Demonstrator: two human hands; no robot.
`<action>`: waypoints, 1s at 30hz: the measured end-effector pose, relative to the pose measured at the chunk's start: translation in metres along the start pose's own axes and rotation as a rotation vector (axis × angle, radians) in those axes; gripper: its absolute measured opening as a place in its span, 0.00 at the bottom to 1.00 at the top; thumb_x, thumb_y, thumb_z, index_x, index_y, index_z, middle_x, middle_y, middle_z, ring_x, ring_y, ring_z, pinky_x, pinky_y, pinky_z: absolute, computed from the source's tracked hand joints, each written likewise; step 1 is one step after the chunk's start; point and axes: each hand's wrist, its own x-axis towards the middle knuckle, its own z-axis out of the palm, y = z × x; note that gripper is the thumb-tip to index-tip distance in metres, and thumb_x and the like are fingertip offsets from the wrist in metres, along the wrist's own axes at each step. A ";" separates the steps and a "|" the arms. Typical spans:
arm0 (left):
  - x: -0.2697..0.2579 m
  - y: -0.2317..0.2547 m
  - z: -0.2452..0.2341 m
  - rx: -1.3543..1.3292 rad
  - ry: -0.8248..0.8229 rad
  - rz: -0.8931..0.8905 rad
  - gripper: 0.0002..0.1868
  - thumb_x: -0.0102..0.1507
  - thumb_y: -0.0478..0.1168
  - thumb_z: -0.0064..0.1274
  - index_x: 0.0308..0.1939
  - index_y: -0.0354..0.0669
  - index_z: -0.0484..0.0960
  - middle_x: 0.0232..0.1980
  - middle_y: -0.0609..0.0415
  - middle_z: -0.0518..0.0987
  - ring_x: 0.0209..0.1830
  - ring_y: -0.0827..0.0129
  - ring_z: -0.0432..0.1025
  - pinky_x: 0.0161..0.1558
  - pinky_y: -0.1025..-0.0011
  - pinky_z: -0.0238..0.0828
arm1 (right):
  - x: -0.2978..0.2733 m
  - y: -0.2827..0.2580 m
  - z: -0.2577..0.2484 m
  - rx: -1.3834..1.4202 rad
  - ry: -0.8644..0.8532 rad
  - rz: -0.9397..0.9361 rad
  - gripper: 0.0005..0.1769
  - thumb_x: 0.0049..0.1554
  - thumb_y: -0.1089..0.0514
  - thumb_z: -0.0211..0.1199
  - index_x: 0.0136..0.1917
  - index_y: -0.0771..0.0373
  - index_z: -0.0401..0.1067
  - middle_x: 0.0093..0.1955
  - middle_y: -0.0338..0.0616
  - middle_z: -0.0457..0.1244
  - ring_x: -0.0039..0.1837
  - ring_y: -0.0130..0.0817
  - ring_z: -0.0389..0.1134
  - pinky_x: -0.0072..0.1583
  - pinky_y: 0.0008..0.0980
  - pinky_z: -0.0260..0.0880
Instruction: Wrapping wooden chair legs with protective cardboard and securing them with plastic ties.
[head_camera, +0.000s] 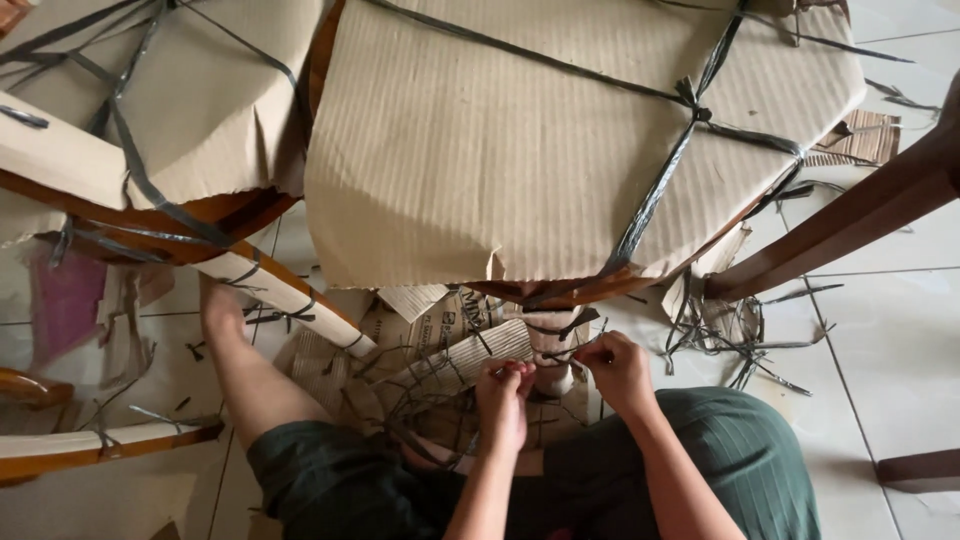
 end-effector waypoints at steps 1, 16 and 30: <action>-0.003 0.011 0.002 0.001 0.000 0.003 0.09 0.61 0.21 0.47 0.39 0.37 0.74 0.38 0.43 0.80 0.39 0.57 0.77 0.48 0.61 0.79 | 0.001 -0.002 -0.001 0.002 -0.001 -0.002 0.06 0.47 0.70 0.70 0.33 0.61 0.81 0.36 0.39 0.70 0.40 0.30 0.71 0.42 0.28 0.70; -0.027 0.057 0.043 1.125 -0.203 -0.104 0.18 0.50 0.53 0.73 0.42 0.59 0.92 0.31 0.60 0.87 0.38 0.73 0.83 0.45 0.75 0.80 | -0.020 -0.005 -0.012 -0.181 0.103 0.025 0.05 0.43 0.58 0.78 0.35 0.50 0.83 0.32 0.39 0.69 0.39 0.42 0.74 0.46 0.39 0.74; -0.033 0.060 0.055 1.007 -0.187 -0.146 0.12 0.54 0.51 0.66 0.37 0.52 0.93 0.35 0.50 0.87 0.47 0.64 0.82 0.52 0.67 0.73 | -0.030 -0.031 -0.027 -0.084 -0.140 0.043 0.03 0.51 0.63 0.73 0.41 0.60 0.86 0.36 0.51 0.73 0.38 0.47 0.75 0.43 0.44 0.74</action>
